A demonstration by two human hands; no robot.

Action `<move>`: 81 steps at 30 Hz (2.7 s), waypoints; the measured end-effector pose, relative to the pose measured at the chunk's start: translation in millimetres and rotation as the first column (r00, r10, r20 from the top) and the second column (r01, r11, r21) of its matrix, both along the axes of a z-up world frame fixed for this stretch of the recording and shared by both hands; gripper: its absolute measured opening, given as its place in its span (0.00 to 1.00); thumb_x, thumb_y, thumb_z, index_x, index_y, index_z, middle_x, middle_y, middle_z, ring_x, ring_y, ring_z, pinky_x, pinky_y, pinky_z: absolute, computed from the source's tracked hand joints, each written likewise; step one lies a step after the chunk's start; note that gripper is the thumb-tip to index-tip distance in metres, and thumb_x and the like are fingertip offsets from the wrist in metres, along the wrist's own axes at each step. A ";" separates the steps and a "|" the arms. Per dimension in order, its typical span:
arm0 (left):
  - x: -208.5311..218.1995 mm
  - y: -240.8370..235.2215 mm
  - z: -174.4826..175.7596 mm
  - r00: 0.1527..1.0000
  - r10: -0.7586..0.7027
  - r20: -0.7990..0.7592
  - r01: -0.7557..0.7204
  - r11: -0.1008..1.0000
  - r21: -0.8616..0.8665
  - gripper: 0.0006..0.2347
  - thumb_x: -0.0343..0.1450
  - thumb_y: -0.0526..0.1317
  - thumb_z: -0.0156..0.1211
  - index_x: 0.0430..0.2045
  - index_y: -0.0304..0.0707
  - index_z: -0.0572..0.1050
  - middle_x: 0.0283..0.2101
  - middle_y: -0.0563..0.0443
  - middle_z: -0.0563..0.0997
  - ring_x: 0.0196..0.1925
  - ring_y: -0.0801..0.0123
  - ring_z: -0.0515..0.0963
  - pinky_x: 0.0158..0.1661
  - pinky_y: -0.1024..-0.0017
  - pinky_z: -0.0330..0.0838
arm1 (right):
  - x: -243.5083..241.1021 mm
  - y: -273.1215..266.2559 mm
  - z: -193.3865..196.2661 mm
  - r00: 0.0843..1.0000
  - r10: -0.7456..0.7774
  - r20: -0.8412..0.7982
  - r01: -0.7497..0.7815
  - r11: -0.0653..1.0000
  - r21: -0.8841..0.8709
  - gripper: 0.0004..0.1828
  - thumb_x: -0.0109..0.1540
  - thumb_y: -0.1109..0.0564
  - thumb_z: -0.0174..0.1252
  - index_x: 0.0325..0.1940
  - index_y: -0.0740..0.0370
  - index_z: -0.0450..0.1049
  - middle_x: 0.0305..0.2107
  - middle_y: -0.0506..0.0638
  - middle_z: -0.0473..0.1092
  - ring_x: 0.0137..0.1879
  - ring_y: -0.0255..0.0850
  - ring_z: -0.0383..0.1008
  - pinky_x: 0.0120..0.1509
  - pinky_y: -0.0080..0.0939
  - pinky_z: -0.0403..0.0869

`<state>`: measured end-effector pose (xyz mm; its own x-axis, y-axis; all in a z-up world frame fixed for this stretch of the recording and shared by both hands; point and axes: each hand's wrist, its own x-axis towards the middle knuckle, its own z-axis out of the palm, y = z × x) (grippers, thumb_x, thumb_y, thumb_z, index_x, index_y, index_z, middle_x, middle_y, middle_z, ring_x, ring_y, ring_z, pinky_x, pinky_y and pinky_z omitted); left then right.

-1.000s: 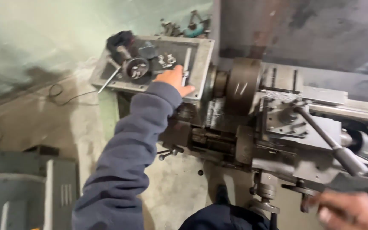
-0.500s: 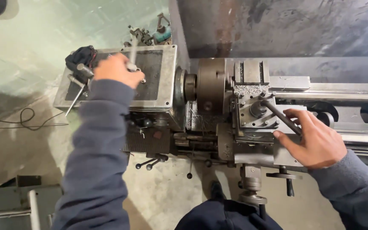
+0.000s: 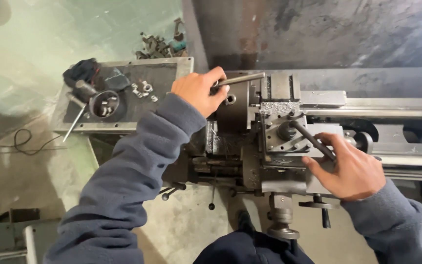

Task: Operating a metal lathe to machine a small component, including adjusting the chuck and feed controls.

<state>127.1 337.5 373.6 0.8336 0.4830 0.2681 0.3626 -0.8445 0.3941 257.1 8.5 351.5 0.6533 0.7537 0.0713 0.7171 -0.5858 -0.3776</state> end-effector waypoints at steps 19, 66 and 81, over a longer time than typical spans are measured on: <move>74.9 18.4 -7.9 0.942 -0.071 -0.328 0.160 0.955 0.252 0.10 0.67 0.51 0.64 0.27 0.47 0.80 0.23 0.45 0.81 0.25 0.48 0.82 0.28 0.54 0.75 | 183.6 163.0 -102.2 0.801 0.421 -0.426 -0.414 0.903 0.115 0.23 0.62 0.46 0.61 0.57 0.59 0.76 0.43 0.54 0.80 0.49 0.43 0.79 0.55 0.44 0.75; -58.5 -136.2 40.9 0.875 -0.006 0.483 0.414 0.526 -0.743 0.12 0.72 0.35 0.67 0.46 0.27 0.79 0.35 0.42 0.86 0.36 0.73 0.83 0.38 0.75 0.79 | 14.1 75.6 102.5 0.669 0.740 0.068 -0.673 0.565 0.477 0.15 0.49 0.66 0.71 0.39 0.62 0.80 0.38 0.51 0.79 0.43 0.39 0.82 0.48 0.36 0.79; -99.2 -127.3 -28.3 0.592 0.340 0.731 0.740 0.130 -0.660 0.11 0.75 0.28 0.61 0.51 0.22 0.76 0.47 0.39 0.84 0.46 0.64 0.84 0.45 0.67 0.81 | -51.7 102.5 97.7 0.651 0.752 0.104 -0.662 0.496 0.562 0.18 0.51 0.62 0.75 0.44 0.61 0.79 0.37 0.48 0.78 0.40 0.36 0.81 0.43 0.34 0.78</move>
